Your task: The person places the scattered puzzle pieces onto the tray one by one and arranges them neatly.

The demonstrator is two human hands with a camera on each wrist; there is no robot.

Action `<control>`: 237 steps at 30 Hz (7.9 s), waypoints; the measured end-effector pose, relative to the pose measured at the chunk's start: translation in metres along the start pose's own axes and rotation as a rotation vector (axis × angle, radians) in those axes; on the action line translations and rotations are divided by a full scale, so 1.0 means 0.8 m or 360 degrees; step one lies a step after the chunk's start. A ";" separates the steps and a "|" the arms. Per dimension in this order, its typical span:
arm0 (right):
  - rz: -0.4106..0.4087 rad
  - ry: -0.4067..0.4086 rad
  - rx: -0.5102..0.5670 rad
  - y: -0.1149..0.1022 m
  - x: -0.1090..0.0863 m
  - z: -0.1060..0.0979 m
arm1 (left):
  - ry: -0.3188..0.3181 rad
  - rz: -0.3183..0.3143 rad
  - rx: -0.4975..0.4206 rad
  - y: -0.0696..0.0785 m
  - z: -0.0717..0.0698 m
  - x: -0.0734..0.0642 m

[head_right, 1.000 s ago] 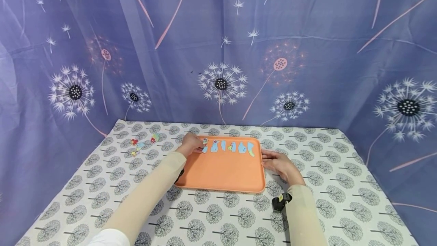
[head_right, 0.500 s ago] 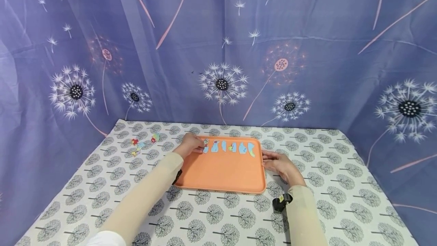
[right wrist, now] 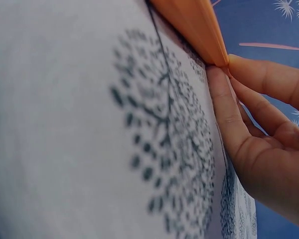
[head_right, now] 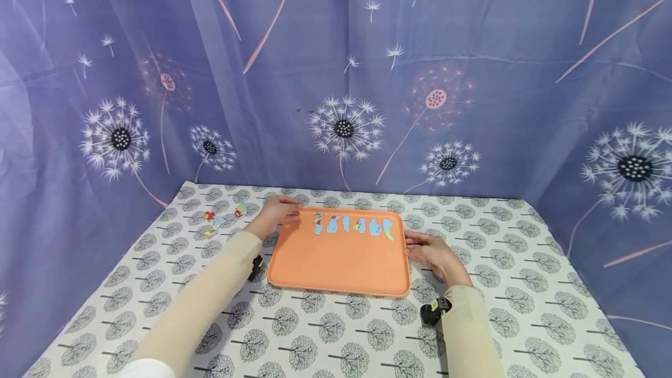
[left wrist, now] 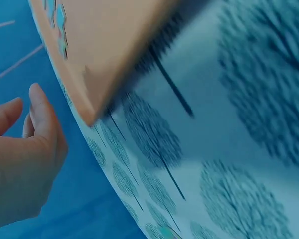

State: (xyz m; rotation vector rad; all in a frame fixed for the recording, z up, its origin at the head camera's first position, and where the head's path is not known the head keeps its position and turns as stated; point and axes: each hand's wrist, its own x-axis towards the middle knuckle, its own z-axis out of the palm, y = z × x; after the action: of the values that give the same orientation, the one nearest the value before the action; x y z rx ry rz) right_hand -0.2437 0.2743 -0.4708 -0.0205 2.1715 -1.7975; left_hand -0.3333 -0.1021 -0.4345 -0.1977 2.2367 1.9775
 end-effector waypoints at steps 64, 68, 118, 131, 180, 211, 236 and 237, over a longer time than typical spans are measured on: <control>-0.0035 -0.0010 0.0141 0.001 0.001 -0.001 | 0.0293 -0.0122 0.0665 -0.059 -0.215 -0.036; -0.0038 -0.0018 0.0128 0.001 0.001 -0.001 | 0.0329 -0.0104 0.0639 -0.062 -0.215 -0.035; -0.0019 -0.0013 0.0048 0.003 0.004 -0.002 | 0.0105 -0.0064 -0.0121 -0.023 -0.053 -0.004; -0.0002 0.0013 0.0047 0.006 0.005 -0.003 | 0.0070 -0.0010 -0.0064 -0.025 -0.015 0.005; -0.0015 0.0011 0.0038 0.000 0.003 0.000 | 0.0224 0.0124 0.0607 -0.027 0.022 0.015; -0.0020 -0.0007 0.0042 0.003 0.001 -0.001 | 0.0650 0.0246 0.0474 -0.035 -0.116 0.018; -0.0031 -0.0044 0.0010 0.002 0.003 -0.003 | 0.0446 0.0075 0.0763 -0.112 -0.186 0.107; -0.0030 -0.0046 0.0002 0.002 0.003 -0.003 | 0.0427 0.0052 0.0787 -0.114 -0.188 0.113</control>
State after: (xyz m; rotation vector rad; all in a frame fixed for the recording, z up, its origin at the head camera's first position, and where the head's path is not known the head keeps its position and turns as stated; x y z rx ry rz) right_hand -0.2459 0.2762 -0.4728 -0.0666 2.1572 -1.7973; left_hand -0.4072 -0.2628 -0.5233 -0.3834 2.8278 1.4130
